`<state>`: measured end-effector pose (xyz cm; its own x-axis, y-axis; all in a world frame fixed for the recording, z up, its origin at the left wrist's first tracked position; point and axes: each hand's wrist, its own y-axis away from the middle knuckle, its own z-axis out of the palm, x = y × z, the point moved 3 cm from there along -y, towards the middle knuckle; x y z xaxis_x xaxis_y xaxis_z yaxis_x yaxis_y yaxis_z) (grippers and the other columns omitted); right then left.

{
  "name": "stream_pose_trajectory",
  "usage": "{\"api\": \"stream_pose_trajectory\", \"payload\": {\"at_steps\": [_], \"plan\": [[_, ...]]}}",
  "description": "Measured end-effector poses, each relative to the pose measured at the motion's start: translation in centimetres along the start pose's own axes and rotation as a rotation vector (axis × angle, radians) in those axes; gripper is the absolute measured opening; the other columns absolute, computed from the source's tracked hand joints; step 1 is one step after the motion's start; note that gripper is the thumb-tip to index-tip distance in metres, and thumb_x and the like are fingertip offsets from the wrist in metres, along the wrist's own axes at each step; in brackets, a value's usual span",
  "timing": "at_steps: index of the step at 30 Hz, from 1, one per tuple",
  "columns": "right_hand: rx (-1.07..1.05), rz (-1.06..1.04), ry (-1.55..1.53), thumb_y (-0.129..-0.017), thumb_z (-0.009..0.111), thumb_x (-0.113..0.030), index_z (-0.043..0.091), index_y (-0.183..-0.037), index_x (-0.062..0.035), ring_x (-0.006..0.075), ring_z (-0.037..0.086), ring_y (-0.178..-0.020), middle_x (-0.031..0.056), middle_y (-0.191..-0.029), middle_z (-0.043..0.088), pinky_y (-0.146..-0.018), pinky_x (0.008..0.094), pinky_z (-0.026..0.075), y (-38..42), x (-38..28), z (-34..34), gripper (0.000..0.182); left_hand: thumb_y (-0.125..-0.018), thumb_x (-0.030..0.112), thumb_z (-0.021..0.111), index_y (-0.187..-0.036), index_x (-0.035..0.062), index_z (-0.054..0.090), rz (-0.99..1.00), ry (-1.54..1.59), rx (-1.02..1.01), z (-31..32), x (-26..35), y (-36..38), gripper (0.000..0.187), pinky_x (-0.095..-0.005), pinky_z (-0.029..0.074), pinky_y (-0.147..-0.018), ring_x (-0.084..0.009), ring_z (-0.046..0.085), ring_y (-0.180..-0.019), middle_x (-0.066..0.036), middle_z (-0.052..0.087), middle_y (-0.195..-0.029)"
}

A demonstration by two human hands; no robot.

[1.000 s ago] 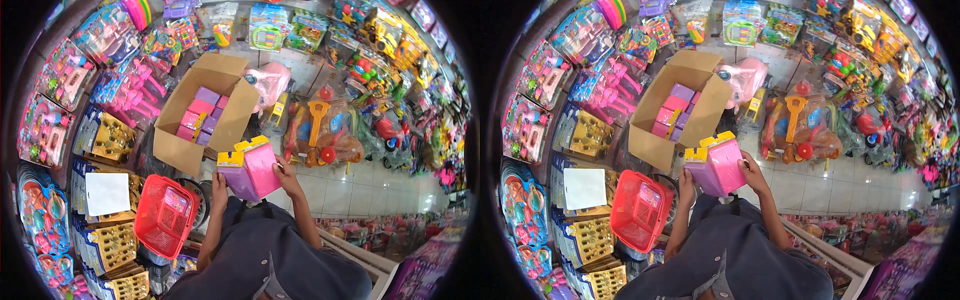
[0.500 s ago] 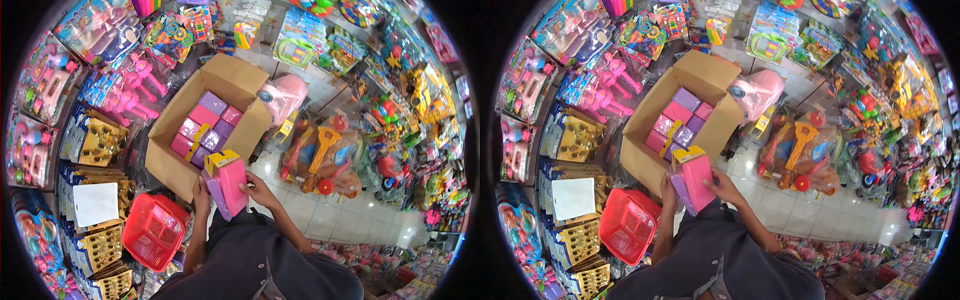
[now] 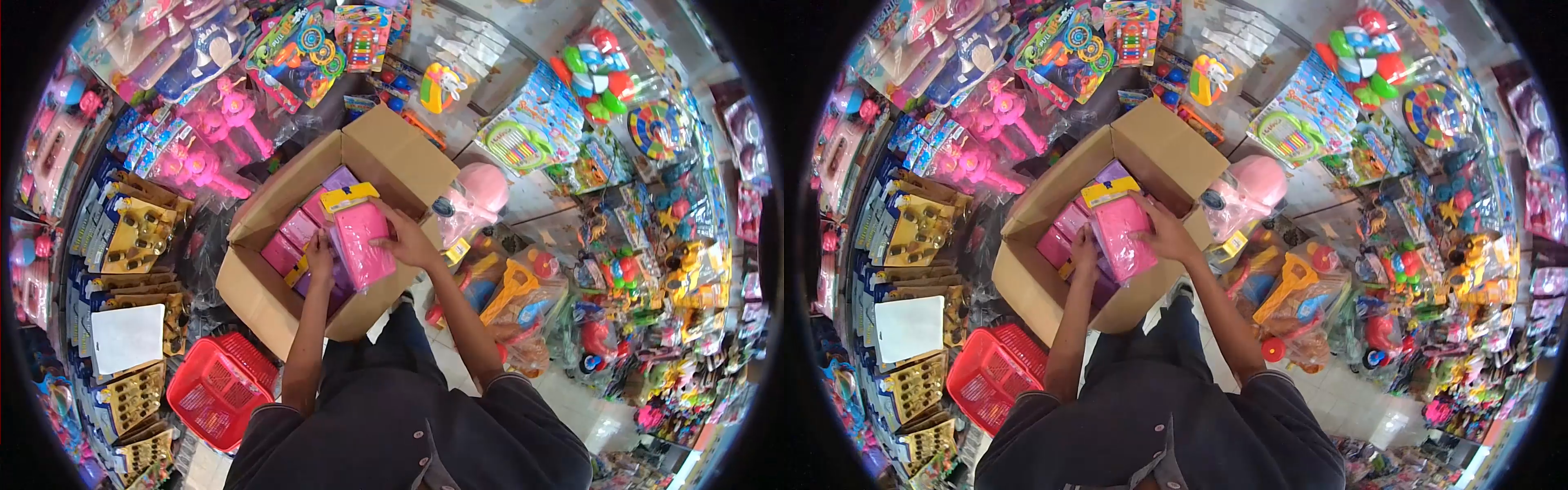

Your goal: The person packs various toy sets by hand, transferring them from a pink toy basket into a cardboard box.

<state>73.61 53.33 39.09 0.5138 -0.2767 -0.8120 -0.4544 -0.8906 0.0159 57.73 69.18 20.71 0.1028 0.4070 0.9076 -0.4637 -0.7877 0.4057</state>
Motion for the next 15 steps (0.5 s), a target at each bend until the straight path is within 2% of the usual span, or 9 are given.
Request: {"api": "stream_pose_trajectory", "payload": {"at_steps": [1,2,4,5,7,10,11,14,15], "plan": [[-0.038,0.032,0.049,-0.081,0.082,-0.02,0.03,-0.159,-0.0194,0.0339,0.061,-0.107,0.019,-0.121,0.058,-0.094,0.0429,0.049,-1.4,0.5,-0.7,0.093,-0.105,0.038,0.057,-0.116,0.0078,0.067,-0.151,0.051,-0.006,0.5,0.8,0.2,0.033,-0.03,0.053,-0.07,-0.0129,0.063,-0.078,-0.004,0.068,-0.097],[-0.078,0.061,0.096,-0.08,0.083,-0.02,0.034,-0.157,-0.0207,0.0335,0.061,-0.106,0.0178,-0.118,0.058,-0.092,0.0418,0.05,-2.7,1.0,-1.2,0.091,-0.104,0.038,0.058,-0.112,0.0068,0.068,-0.134,0.02,0.053,0.7,0.8,-0.2,0.033,-0.0311,0.053,-0.069,-0.0136,0.062,-0.076,-0.004,0.068,-0.093],[-0.023,0.025,0.224,-0.08,0.082,-0.023,0.038,-0.153,-0.0262,0.0388,0.062,-0.105,0.0196,-0.114,0.058,-0.092,0.0484,0.051,-5.1,3.2,-1.5,0.086,-0.103,0.038,0.061,-0.106,0.0049,0.069,-0.094,-0.06,0.166,0.1,-2.0,-2.7,0.034,-0.0333,0.053,-0.067,-0.015,0.062,-0.074,-0.004,0.068,-0.085],[0.01,0.012,0.283,-0.079,0.082,-0.025,0.04,-0.151,-0.029,0.0415,0.063,-0.104,0.0206,-0.113,0.058,-0.092,0.0517,0.052,-6.0,4.5,-1.2,0.084,-0.101,0.037,0.064,-0.101,0.0041,0.068,0.063,-0.156,0.273,-0.4,-3.9,-3.8,0.033,-0.0345,0.052,-0.067,-0.0159,0.062,-0.072,-0.004,0.067,-0.082],[-0.041,0.056,0.374,-0.079,0.082,-0.023,0.04,-0.151,-0.0288,0.0433,0.063,-0.108,0.0229,-0.118,0.057,-0.091,0.0524,0.053,-7.9,6.5,-0.5,0.083,-0.098,0.034,0.068,-0.091,0.0026,0.067,0.374,-0.36,0.465,-1.4,-8.5,-4.9,0.032,-0.0368,0.052,-0.065,-0.0176,0.061,-0.069,-0.005,0.066,-0.074],[-0.135,0.093,0.522,-0.079,0.083,-0.021,0.039,-0.151,-0.0308,0.0453,0.062,-0.114,0.0274,-0.129,0.055,-0.094,0.0509,0.054,-9.9,10.5,1.6,0.085,-0.093,0.03,0.074,-0.085,0.0013,0.065,0.193,-0.563,0.519,-1.9,-12.1,-4.7,0.032,-0.0373,0.052,-0.066,-0.0187,0.061,-0.067,-0.007,0.067,-0.074],[-0.175,0.105,0.567,-0.079,0.083,-0.02,0.038,-0.152,-0.0318,0.0458,0.062,-0.115,0.029,-0.132,0.054,-0.096,0.0499,0.054,-10.3,12.0,2.7,0.087,-0.087,0.016,0.08,-0.081,-0.0001,0.062,0.203,-0.453,0.609,-1.1,-12.2,-4.1,0.025,-0.0349,0.047,-0.06,-0.0163,0.052,-0.063,-0.006,0.059,-0.067],[-0.337,0.251,0.525,-0.08,0.08,-0.012,0.036,-0.153,-0.0311,0.0497,0.059,-0.117,0.0331,-0.137,0.05,-0.097,0.0503,0.053,-10.7,16.2,5.2,0.087,-0.085,0.011,0.081,-0.082,-0.0003,0.062,0.169,-0.432,0.635,-1.1,-15.4,-5.3,0.022,-0.034,0.048,-0.061,-0.0177,0.055,-0.064,-0.006,0.06,-0.068],[-0.341,0.237,0.499,-0.08,0.076,-0.008,0.037,-0.152,-0.0306,0.0497,0.059,-0.117,0.0327,-0.136,0.051,-0.097,0.0505,0.053,-10.6,18.1,6.1,0.085,-0.085,0.01,0.081,-0.083,-0.0003,0.062,0.187,-0.45,0.611,-0.8,-14.9,-5.1,0.021,-0.034,0.048,-0.061,-0.0181,0.055,-0.064,-0.007,0.061,-0.069]]}}
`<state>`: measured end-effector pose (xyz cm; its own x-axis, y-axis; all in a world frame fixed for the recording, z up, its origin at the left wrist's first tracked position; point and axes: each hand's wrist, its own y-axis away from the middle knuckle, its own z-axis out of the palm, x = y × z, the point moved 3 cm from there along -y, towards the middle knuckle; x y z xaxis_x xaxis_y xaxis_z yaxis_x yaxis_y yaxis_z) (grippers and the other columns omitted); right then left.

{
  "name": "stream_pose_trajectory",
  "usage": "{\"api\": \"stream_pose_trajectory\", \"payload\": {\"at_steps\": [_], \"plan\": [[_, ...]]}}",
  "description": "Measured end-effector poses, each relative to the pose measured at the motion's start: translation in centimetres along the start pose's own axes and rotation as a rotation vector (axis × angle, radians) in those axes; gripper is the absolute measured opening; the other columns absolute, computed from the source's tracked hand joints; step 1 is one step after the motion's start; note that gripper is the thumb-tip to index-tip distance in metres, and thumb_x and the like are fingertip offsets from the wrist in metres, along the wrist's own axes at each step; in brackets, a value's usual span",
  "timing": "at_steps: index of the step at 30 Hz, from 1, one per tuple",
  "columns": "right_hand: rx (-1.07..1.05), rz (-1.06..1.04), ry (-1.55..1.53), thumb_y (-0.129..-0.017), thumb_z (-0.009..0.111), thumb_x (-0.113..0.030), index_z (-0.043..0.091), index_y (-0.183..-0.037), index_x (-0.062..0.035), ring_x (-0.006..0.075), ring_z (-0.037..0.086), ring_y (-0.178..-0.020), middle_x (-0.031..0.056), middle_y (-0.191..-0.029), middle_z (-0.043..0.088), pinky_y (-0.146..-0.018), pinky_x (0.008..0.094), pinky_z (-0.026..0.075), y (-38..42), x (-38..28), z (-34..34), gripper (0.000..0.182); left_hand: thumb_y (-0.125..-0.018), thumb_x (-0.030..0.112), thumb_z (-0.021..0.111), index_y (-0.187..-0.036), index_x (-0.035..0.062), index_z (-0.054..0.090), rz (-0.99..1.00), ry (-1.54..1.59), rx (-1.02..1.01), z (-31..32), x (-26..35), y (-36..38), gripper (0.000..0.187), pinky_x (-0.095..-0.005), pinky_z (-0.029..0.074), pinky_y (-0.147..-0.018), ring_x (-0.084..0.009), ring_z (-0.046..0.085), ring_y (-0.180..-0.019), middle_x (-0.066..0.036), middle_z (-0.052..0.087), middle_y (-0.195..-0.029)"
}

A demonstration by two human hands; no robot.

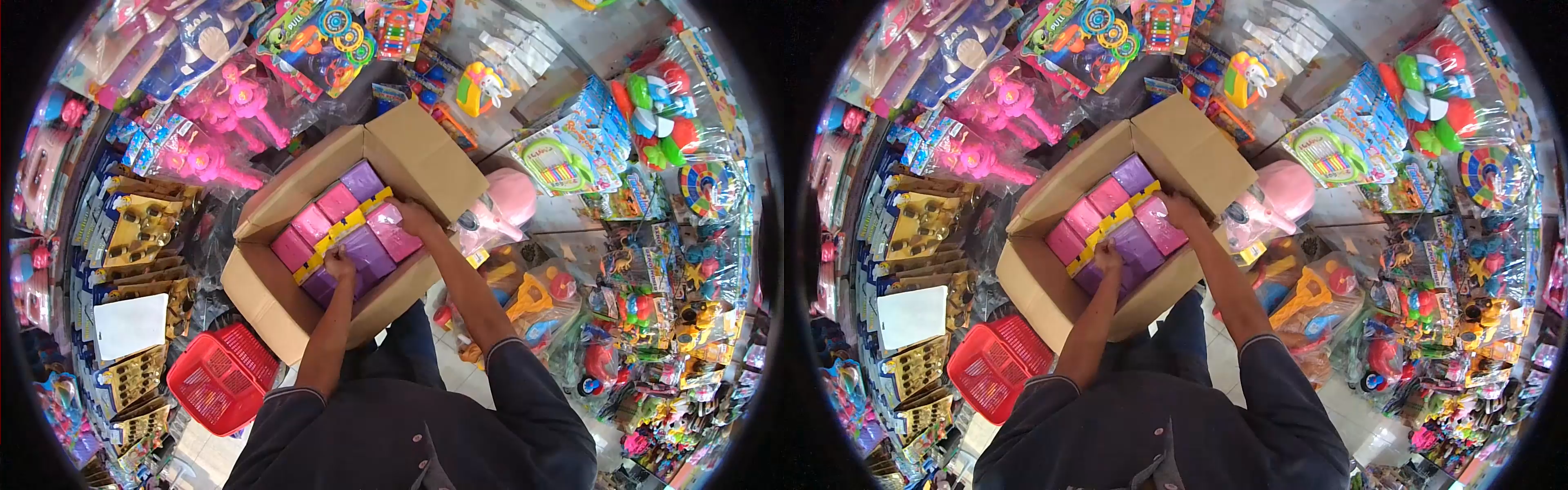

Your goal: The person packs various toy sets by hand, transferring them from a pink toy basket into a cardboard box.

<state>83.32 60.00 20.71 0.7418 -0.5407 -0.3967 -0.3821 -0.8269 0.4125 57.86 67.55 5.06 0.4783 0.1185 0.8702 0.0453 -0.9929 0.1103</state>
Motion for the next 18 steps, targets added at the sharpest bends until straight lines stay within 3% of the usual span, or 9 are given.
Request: {"api": "stream_pose_trajectory", "payload": {"at_steps": [5,8,11,14,17,18], "plan": [[-0.077,-0.005,-0.082,-0.081,0.061,0.004,0.042,-0.148,-0.0206,0.0476,0.06,-0.116,0.0318,-0.128,0.059,-0.098,0.0516,0.052,-2.1,2.1,1.8,0.075,-0.083,0.008,0.08,-0.085,0.0013,0.063,0.105,0.077,-0.058,1.2,2.7,1.0,0.018,-0.036,0.051,-0.064,-0.0199,0.06,-0.066,-0.007,0.064,-0.072],[-0.065,-0.002,-0.022,-0.083,0.06,-0.001,0.049,-0.142,-0.0106,0.0446,0.062,-0.117,0.0299,-0.122,0.064,-0.097,0.0511,0.052,-2.9,2.5,2.4,0.06,-0.081,0.01,0.08,-0.087,0.0035,0.065,0.089,-0.053,-0.257,2.6,2.6,2.2,0.017,-0.036,0.054,-0.067,-0.0206,0.063,-0.068,-0.009,0.067,-0.074],[-0.287,0.062,0.195,-0.088,0.062,-0.016,0.057,-0.133,-0.0044,0.0436,0.062,-0.116,0.0274,-0.123,0.065,-0.098,0.0497,0.052,-2.9,2.6,3.8,0.047,-0.08,0.012,0.079,-0.089,0.0047,0.067,-0.014,-0.073,-0.497,3.6,1.6,3.4,0.017,-0.0363,0.056,-0.072,-0.0217,0.069,-0.073,-0.012,0.07,-0.079],[-0.578,0.082,0.09,-0.092,0.063,-0.027,0.059,-0.13,-0.0047,0.0435,0.063,-0.114,0.0247,-0.124,0.066,-0.099,0.0483,0.052,-1.2,1.9,5.0,0.045,-0.08,0.009,0.076,-0.093,0.0039,0.069,-0.131,-0.086,-0.534,4.1,0.1,3.6,0.015,-0.0362,0.057,-0.074,-0.023,0.072,-0.079,-0.014,0.074,-0.088],[-0.482,-0.072,0.118,-0.093,0.065,-0.037,0.058,-0.132,-0.0038,0.0427,0.062,-0.117,0.0249,-0.128,0.064,-0.1,0.0481,0.05,-1.4,3.5,8.3,0.052,-0.083,0.016,0.075,-0.104,0.0029,0.071,0.04,-0.171,-0.69,3.3,0.8,3.2,0.026,-0.0385,0.057,-0.079,-0.025,0.073,-0.085,-0.014,0.074,-0.095],[-0.489,-0.01,0.06,-0.093,0.065,-0.037,0.058,-0.131,-0.0024,0.0406,0.064,-0.115,0.0243,-0.124,0.066,-0.099,0.0487,0.051,-1.2,2.6,7.1,0.051,-0.085,0.02,0.073,-0.107,0.0026,0.07,0.026,-0.189,-0.769,3.6,0.0,2.7,0.029,-0.0384,0.056,-0.082,-0.0252,0.072,-0.089,-0.014,0.074,-0.097]]}}
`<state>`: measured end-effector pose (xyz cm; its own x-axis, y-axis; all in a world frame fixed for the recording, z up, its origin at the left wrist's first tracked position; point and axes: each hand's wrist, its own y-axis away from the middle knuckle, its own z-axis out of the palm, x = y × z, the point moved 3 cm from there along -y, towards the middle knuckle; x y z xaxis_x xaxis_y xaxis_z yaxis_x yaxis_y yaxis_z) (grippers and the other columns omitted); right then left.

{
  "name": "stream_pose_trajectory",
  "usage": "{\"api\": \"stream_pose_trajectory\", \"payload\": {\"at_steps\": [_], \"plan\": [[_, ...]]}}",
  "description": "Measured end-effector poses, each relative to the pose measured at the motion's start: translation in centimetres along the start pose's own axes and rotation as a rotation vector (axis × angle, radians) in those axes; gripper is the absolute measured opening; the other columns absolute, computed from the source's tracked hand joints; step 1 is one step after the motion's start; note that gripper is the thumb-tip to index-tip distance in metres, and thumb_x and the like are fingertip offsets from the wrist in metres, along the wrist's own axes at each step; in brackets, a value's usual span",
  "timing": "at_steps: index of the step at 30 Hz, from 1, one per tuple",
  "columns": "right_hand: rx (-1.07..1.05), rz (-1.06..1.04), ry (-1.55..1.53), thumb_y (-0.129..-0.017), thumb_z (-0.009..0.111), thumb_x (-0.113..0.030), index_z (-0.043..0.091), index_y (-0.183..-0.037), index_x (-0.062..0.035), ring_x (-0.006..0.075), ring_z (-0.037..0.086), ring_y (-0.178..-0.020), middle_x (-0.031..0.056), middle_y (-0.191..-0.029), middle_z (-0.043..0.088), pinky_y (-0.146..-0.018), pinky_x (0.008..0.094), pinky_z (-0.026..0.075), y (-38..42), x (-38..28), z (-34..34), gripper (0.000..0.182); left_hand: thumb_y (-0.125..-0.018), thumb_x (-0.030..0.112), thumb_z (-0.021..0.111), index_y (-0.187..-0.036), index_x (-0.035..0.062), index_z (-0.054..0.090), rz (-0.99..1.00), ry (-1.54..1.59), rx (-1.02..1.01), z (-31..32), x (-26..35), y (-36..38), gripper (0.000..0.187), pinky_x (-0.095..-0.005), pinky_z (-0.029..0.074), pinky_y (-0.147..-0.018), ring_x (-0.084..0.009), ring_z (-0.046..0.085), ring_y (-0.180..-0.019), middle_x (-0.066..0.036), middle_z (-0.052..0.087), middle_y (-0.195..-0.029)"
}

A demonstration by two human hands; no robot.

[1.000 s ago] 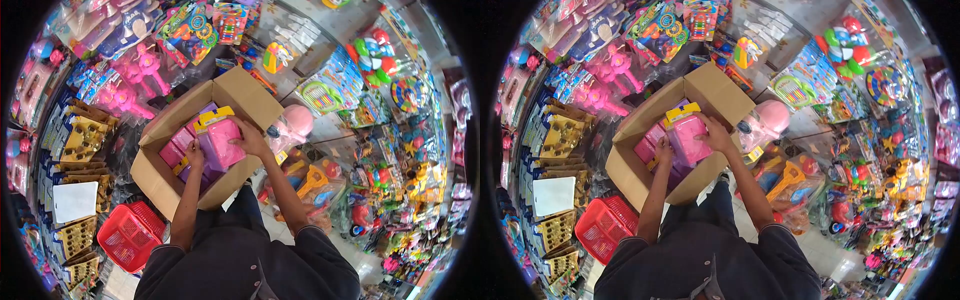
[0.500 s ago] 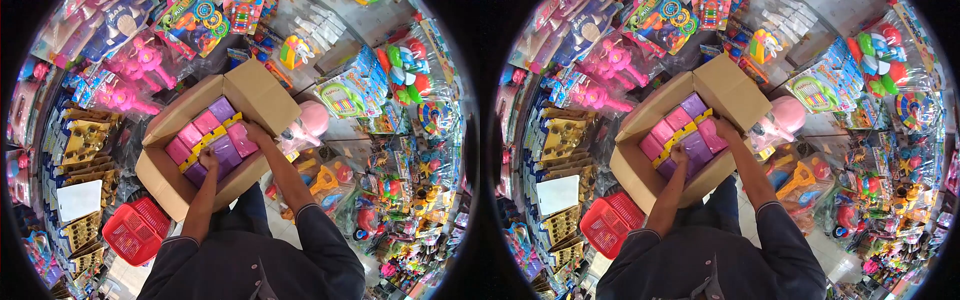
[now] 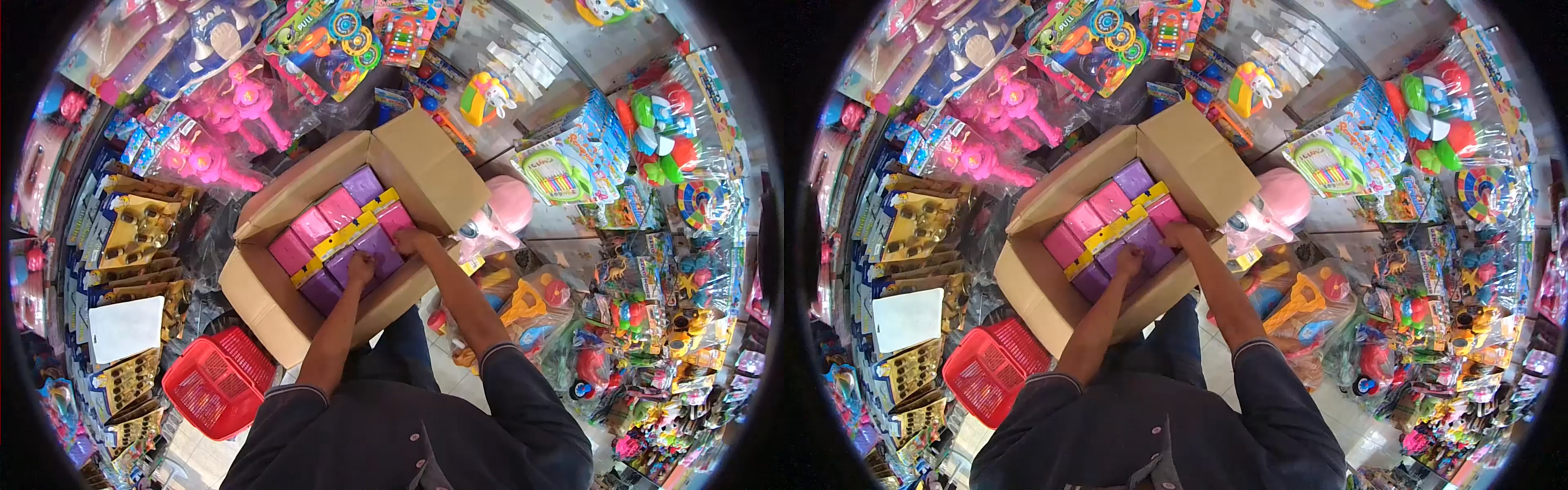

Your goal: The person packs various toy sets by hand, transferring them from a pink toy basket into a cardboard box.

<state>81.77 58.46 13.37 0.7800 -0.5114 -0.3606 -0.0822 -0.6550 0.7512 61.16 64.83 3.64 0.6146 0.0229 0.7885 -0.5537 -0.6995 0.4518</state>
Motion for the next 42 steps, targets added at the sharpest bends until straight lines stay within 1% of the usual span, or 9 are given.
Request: {"api": "stream_pose_trajectory", "payload": {"at_steps": [2,5,8,14,17,24,31,37,42], "plan": [[-0.011,0.096,-0.143,-0.095,0.064,-0.036,0.059,-0.129,0.0005,0.0364,0.067,-0.112,0.023,-0.116,0.069,-0.097,0.0498,0.051,2.9,-2.8,-3.3,0.05,-0.09,0.028,0.07,-0.114,0.002,0.069,-0.018,-0.022,-0.166,0.6,-1.9,-1.9,0.036,-0.0381,0.054,-0.087,-0.0255,0.071,-0.096,-0.016,0.073,-0.101],[0.373,-0.096,-0.124,-0.096,0.062,-0.036,0.057,-0.132,-0.0012,0.036,0.065,-0.113,0.0241,-0.12,0.066,-0.099,0.0471,0.05,4.9,-4.6,-4.1,0.05,-0.098,0.038,0.06,-0.122,0.0017,0.065,-0.09,0.018,-0.308,-4.2,4.8,1.4,0.044,-0.0367,0.05,-0.094,-0.0268,0.066,-0.107,-0.015,0.071,-0.11],[0.528,-0.316,-0.243,-0.099,0.061,-0.033,0.055,-0.134,-0.0003,0.0392,0.064,-0.112,0.0247,-0.12,0.065,-0.096,0.0433,0.051,9.4,-7.8,-3.9,0.048,-0.104,0.039,0.053,-0.129,0.0029,0.06,-0.098,0.16,-0.433,-6.9,6.7,3.2,0.044,-0.0354,0.048,-0.097,-0.0248,0.063,-0.113,-0.013,0.067,-0.123],[0.94,-0.326,-0.69,-0.096,0.064,-0.014,0.055,-0.135,-0.0033,0.0367,0.063,-0.11,0.0195,-0.116,0.066,-0.096,0.0435,0.05,18.1,-12.7,0.3,0.041,-0.109,0.038,0.045,-0.136,0.0044,0.053,-0.039,0.525,-0.514,-13.6,11.2,11.2,0.044,-0.0379,0.046,-0.102,-0.0214,0.061,-0.121,-0.011,0.064,-0.13],[1.029,-0.262,-0.618,-0.095,0.063,-0.012,0.055,-0.135,-0.0033,0.0361,0.06,-0.112,0.0175,-0.116,0.064,-0.1,0.0426,0.048,21.1,-14.6,2.9,0.041,-0.11,0.037,0.043,-0.135,0.0045,0.055,-0.042,0.527,-0.46,-15.3,11.6,14.3,0.043,-0.0374,0.046,-0.102,-0.0223,0.06,-0.123,-0.01,0.065,-0.129],[1.072,-0.324,-0.57,-0.096,0.063,-0.01,0.054,-0.136,-0.0022,0.0358,0.058,-0.12,0.0197,-0.127,0.058,-0.104,0.0411,0.045,24.1,-19.1,8.7,0.042,-0.109,0.026,0.047,-0.127,0.0031,0.058,0.051,0.735,-0.428,-13.1,8.9,17.8,0.031,-0.0325,0.048,-0.099,-0.0169,0.062,-0.111,-0.009,0.067,-0.119],[1.054,-0.378,-0.751,-0.098,0.063,-0.011,0.052,-0.138,-0.0022,0.0306,0.06,-0.119,0.0176,-0.129,0.059,-0.102,0.0397,0.047,27.0,-21.6,13.6,0.043,-0.108,0.02,0.049,-0.121,0.0018,0.062,0.281,0.547,-0.301,-15.5,10.5,24.7,0.026,-0.0288,0.046,-0.098,-0.0159,0.063,-0.109,-0.008,0.069,-0.111],[1.041,-0.341,-1.058,-0.1,0.061,-0.011,0.05,-0.141,-0.0055,0.0229,0.065,-0.109,0.0127,-0.125,0.063,-0.09,0.0338,0.055,29.9,-24.2,21.0,0.043,-0.108,0.028,0.048,-0.125,0.0047,0.06,0.206,0.508,-0.368,-18.2,6.0,30.8,0.031,-0.036,0.049,-0.098,-0.0191,0.064,-0.112,-0.009,0.068,-0.115],[0.949,-0.328,-1.046,-0.101,0.059,-0.01,0.051,-0.142,-0.0063,0.0194,0.066,-0.105,0.0105,-0.119,0.066,-0.085,0.0317,0.054,30.5,-27.3,26.9,0.042,-0.109,0.029,0.047,-0.125,0.0069,0.06,0.095,0.569,-0.372,-20.0,0.4,38.2,0.03,-0.0337,0.051,-0.091,-0.0169,0.066,-0.108,-0.007,0.069,-0.114]]}}
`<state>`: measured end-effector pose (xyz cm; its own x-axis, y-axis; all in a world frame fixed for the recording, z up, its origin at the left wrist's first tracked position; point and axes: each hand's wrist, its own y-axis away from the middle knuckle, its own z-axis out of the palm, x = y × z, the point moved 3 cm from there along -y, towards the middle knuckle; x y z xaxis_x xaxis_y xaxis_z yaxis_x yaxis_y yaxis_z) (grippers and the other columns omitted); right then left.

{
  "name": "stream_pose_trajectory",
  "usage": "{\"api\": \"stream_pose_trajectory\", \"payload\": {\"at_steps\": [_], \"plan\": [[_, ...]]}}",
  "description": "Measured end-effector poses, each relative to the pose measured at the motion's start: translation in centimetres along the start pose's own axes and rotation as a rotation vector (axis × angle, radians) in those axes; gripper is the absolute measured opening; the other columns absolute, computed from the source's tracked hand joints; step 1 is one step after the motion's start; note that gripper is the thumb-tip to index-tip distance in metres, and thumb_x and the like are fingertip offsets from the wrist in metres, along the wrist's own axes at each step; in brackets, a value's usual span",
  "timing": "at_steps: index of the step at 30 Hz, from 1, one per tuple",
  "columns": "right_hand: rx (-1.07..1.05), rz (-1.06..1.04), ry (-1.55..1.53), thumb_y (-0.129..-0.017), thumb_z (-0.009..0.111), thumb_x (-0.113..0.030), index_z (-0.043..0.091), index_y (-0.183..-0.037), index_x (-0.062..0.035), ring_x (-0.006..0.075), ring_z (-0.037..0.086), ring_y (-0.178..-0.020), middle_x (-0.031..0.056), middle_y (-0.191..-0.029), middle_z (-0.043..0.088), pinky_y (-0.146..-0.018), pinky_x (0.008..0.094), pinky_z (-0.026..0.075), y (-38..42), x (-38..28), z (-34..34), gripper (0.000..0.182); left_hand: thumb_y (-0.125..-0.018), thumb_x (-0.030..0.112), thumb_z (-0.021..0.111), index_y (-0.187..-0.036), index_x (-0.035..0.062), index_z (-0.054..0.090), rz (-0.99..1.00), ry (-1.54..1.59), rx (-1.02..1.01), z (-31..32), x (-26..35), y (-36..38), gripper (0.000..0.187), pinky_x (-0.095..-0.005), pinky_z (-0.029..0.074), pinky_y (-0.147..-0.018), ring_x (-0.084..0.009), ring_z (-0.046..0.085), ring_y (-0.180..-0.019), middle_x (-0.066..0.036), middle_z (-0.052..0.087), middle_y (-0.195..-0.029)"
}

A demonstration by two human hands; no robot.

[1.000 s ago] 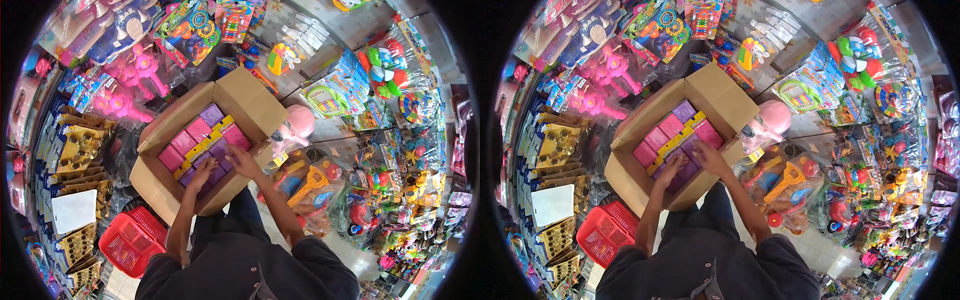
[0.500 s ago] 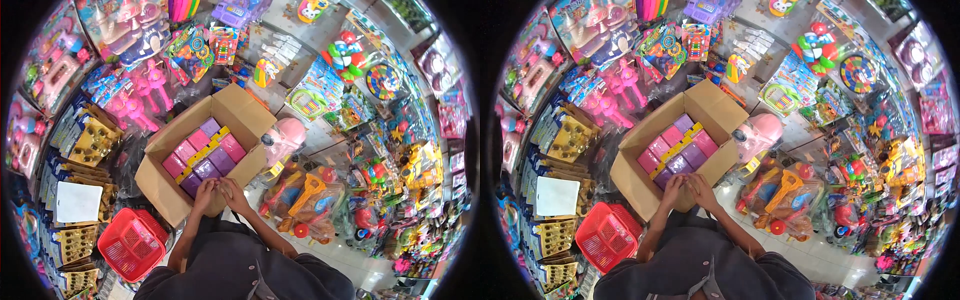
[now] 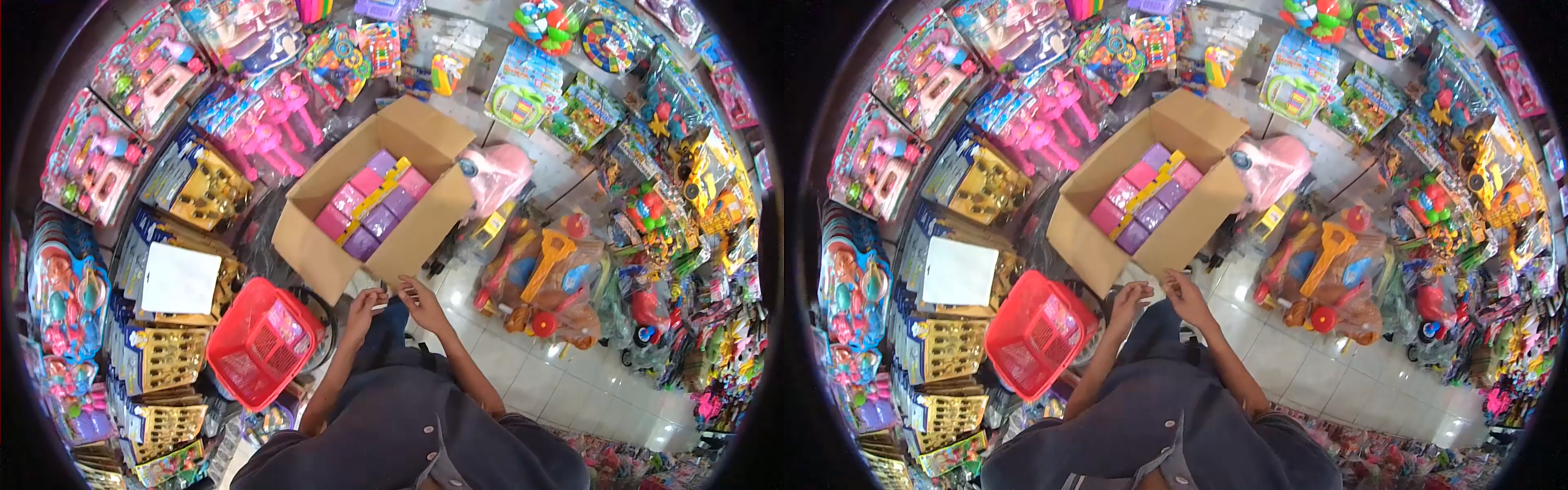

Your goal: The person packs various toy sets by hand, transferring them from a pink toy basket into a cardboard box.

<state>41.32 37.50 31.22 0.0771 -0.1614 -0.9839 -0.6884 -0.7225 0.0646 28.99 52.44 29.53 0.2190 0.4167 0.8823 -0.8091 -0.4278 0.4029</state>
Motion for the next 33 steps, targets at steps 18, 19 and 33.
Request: {"api": "stream_pose_trajectory", "payload": {"at_steps": [18,19,33], "plan": [[-0.43,-0.052,0.027,-0.101,0.062,-0.017,0.056,-0.136,-0.0056,0.0203,0.068,-0.096,0.0112,-0.11,0.069,-0.081,0.0339,0.055,-0.9,-5.5,22.6,0.038,-0.108,0.022,0.048,-0.122,0.004,0.062,0.225,0.184,0.456,-20.3,1.0,14.0,0.026,-0.0291,0.05,-0.087,-0.0148,0.066,-0.1,-0.006,0.07,-0.109],[-0.447,-0.052,0.016,-0.101,0.062,-0.018,0.057,-0.136,-0.0054,0.0199,0.068,-0.096,0.0111,-0.11,0.069,-0.081,0.034,0.055,-1.2,-5.7,24.6,0.038,-0.108,0.022,0.048,-0.122,0.0041,0.062,0.248,0.196,0.486,-22.3,0.6,14.7,0.026,-0.0292,0.05,-0.087,-0.0147,0.066,-0.1,-0.006,0.07,-0.109],[-0.584,0.254,0.424,-0.095,0.065,-0.023,0.058,-0.13,0.0032,0.0289,0.065,-0.115,0.019,-0.124,0.068,-0.097,0.0392,0.05,-6.5,8.0,41.1,0.045,-0.101,0.024,0.057,-0.118,0.002,0.062,-0.018,-0.024,0.486,-40.8,-14.1,8.8,0.028,-0.0307,0.048,-0.085,-0.0177,0.062,-0.097,-0.007,0.067,-0.103]]}}
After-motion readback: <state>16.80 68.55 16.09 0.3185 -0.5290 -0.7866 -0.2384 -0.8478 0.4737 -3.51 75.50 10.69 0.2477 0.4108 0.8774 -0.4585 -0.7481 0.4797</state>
